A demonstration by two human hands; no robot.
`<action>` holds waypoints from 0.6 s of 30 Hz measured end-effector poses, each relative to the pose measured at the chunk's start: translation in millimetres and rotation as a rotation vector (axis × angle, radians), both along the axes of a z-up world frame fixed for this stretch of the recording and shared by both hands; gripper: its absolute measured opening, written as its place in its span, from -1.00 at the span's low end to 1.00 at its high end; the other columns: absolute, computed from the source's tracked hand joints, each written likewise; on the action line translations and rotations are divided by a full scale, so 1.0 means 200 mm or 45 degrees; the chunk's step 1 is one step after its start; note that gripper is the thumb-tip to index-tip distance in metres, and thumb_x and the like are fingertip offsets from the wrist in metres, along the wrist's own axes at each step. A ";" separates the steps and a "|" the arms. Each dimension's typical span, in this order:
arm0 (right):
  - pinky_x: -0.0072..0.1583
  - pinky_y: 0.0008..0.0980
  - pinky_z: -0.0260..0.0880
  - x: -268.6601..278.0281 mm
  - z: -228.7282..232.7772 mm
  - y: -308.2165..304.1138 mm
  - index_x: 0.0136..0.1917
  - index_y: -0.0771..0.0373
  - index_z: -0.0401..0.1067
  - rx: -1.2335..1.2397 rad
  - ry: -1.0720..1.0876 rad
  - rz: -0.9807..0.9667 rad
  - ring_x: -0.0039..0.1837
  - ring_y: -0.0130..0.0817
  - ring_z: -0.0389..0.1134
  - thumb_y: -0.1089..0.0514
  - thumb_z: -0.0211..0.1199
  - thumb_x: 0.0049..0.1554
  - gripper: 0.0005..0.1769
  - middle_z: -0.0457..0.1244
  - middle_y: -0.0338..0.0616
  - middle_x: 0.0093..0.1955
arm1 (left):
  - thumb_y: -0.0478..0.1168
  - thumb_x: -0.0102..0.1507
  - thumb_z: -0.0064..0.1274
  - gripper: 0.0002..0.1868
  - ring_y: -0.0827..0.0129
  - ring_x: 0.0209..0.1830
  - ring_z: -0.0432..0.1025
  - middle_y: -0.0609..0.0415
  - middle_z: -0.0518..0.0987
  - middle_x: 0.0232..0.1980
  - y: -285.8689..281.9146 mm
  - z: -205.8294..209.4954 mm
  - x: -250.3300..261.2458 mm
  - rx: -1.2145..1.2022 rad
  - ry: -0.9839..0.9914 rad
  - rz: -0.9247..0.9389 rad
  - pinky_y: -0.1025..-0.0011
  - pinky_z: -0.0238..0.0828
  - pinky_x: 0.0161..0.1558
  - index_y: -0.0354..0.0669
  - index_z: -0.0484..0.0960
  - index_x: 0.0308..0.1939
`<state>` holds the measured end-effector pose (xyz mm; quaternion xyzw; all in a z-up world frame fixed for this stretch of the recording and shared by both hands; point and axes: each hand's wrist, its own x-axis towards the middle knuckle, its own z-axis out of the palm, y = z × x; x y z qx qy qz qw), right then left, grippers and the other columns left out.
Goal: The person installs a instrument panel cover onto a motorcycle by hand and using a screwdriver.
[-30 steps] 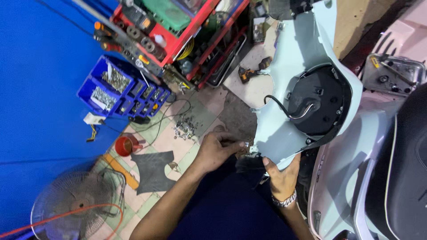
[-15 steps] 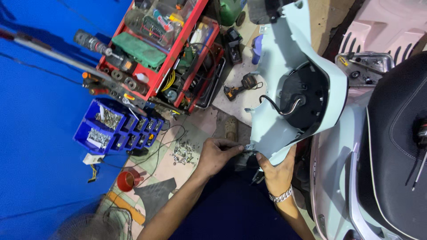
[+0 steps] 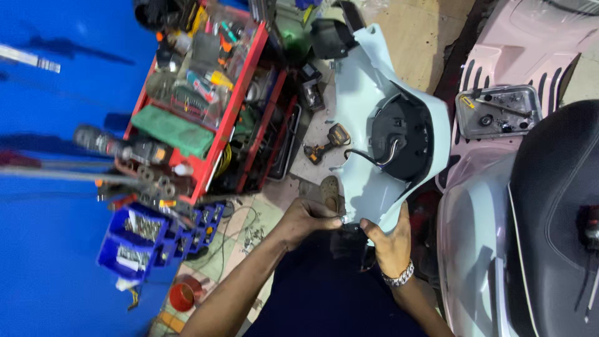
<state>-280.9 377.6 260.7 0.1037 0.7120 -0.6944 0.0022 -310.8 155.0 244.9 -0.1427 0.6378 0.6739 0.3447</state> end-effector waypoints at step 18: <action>0.17 -0.27 0.41 -1.06 -0.20 0.21 0.33 0.46 0.32 -0.424 -0.287 -0.217 0.12 -0.23 0.39 0.04 0.24 0.01 -0.32 0.36 0.02 0.11 | -0.32 0.22 0.27 -0.77 0.34 -0.20 0.60 -0.05 0.68 -0.17 0.23 -0.07 -1.41 0.172 -0.171 -0.369 0.35 0.62 -0.16 -0.31 0.65 -0.08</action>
